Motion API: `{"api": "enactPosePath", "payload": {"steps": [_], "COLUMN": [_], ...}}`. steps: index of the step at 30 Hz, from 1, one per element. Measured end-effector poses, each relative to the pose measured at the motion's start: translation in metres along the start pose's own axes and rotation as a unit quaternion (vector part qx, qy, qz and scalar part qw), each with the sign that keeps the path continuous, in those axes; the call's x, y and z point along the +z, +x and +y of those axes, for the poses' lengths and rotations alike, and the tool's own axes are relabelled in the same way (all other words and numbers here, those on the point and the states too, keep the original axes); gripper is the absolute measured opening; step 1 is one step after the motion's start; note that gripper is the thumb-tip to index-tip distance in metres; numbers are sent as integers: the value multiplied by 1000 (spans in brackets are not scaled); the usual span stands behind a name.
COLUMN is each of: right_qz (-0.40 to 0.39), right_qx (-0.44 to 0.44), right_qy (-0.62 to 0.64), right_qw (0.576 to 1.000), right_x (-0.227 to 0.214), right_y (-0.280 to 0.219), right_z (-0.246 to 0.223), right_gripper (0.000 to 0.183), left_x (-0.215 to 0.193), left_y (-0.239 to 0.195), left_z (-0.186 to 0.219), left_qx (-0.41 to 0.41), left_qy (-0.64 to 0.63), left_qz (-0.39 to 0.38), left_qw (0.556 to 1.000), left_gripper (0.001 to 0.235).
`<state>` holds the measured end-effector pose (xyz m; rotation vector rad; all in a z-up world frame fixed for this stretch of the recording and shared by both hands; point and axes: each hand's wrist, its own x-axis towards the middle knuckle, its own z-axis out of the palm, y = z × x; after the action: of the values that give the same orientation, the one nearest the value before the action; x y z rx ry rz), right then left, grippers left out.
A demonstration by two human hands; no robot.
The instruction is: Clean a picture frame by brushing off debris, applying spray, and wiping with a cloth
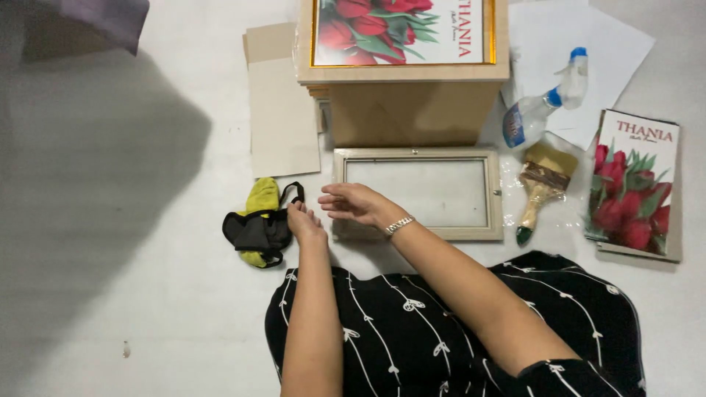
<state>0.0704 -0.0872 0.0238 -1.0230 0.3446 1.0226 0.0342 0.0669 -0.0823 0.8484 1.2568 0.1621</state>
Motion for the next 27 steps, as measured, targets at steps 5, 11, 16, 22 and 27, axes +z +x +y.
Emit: {"api": "enactPosePath", "payload": {"steps": [5, 11, 16, 22, 27], "right_qz": [51, 343, 499, 516, 577], "right_qx": [-33, -174, -304, -218, -196], "right_qy": [-56, -165, -174, -349, -384], "right_qw": [997, 908, 793, 751, 693], "right_x": [-74, -225, -308, -326, -324], "right_y": [-105, -180, -183, -139, -116], "right_z": [-15, -40, -80, -113, -111], "right_gripper": [39, 23, 43, 98, 62], "left_x": [-11, -1, 2, 0, 5], "left_y": [33, -28, -3, -22, -57], "left_z": [-9, 14, 3, 7, 18], "left_qx": [55, 185, 250, 253, 215], "left_qy": [53, 97, 217, 261, 295], "left_qz": [4, -13, -12, -32, -64], "left_qw": [997, 978, 944, 931, 929], "left_gripper": [38, 28, 30, 37, 42]}}
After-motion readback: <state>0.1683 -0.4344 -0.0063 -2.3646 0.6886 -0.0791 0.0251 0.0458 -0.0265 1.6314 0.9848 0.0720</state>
